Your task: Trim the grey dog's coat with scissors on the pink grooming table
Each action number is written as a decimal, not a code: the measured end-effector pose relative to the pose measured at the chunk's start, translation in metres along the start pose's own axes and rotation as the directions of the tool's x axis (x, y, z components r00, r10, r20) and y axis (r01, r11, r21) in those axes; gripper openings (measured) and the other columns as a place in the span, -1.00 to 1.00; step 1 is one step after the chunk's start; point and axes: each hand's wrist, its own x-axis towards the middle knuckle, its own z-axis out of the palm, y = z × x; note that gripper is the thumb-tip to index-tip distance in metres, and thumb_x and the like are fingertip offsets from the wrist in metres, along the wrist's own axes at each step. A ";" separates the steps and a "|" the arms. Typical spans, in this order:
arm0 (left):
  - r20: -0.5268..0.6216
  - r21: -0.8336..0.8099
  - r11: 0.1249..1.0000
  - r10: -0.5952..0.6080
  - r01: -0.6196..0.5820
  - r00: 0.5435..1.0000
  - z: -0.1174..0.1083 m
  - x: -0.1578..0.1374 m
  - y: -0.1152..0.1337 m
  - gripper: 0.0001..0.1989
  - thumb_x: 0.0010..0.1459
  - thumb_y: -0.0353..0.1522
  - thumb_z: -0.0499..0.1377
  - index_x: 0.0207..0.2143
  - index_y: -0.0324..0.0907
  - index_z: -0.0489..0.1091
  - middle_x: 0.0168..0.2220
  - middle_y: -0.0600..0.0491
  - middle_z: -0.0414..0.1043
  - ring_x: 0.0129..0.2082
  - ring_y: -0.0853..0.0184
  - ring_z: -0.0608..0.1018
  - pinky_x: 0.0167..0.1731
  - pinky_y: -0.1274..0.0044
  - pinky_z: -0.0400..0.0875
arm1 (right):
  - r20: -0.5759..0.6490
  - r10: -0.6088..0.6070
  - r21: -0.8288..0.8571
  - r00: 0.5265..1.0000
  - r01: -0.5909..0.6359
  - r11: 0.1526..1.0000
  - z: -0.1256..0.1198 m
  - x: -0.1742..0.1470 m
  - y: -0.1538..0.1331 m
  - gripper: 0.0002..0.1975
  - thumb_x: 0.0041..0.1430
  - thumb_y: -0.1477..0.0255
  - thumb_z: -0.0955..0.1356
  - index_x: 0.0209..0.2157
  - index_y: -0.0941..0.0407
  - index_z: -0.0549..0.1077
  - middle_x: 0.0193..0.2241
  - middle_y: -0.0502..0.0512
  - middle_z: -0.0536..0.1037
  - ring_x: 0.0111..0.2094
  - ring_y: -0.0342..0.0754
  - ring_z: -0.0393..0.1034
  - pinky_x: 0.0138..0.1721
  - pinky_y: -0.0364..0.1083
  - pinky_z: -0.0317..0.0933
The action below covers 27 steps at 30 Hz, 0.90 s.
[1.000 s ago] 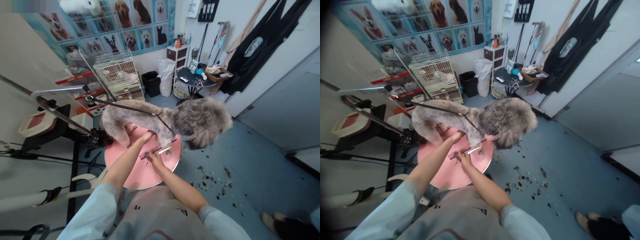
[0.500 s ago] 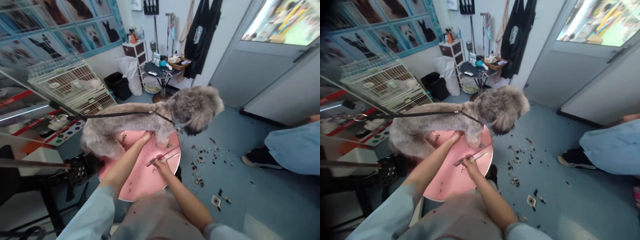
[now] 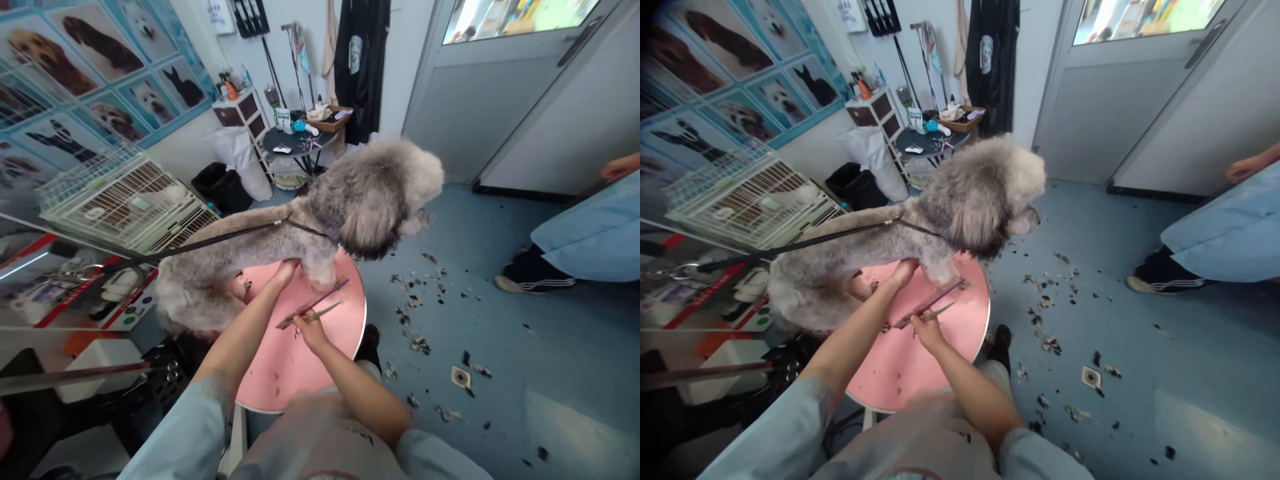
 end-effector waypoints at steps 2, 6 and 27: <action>0.008 0.007 1.000 0.011 -0.011 1.000 0.000 0.001 -0.001 -0.78 -0.13 -0.36 0.06 -0.39 -0.26 0.37 -0.36 0.00 0.41 -0.32 0.33 0.35 -0.18 0.50 0.30 | -0.087 0.017 0.000 0.996 -0.017 1.000 -0.010 0.002 0.006 -0.67 -0.15 0.27 0.45 -0.39 0.08 0.28 -0.56 -0.06 0.47 -0.53 -0.13 0.39 -0.61 -0.21 0.20; 0.010 0.033 0.999 0.024 -0.024 1.000 -0.002 0.005 -0.005 -0.76 -0.10 -0.38 0.07 -0.34 -0.28 0.41 -0.32 -0.04 0.46 -0.24 0.27 0.40 -0.11 0.44 0.32 | -0.185 0.050 0.012 0.982 -0.049 0.999 -0.003 0.030 -0.002 -0.66 -0.19 0.27 0.44 -0.43 0.10 0.27 -0.64 -0.12 0.39 -0.64 -0.18 0.29 -0.71 -0.24 0.08; 0.088 0.023 0.995 0.100 -0.102 0.991 -0.002 0.001 -0.006 -0.65 -0.11 -0.34 0.09 -0.25 -0.31 0.45 -0.27 -0.07 0.49 -0.22 0.26 0.41 -0.01 0.39 0.28 | -0.075 -0.022 0.077 0.997 0.028 0.997 -0.002 0.009 0.032 -0.69 -0.19 0.31 0.45 -0.39 0.08 0.32 -0.55 -0.05 0.50 -0.51 -0.11 0.41 -0.54 -0.19 0.21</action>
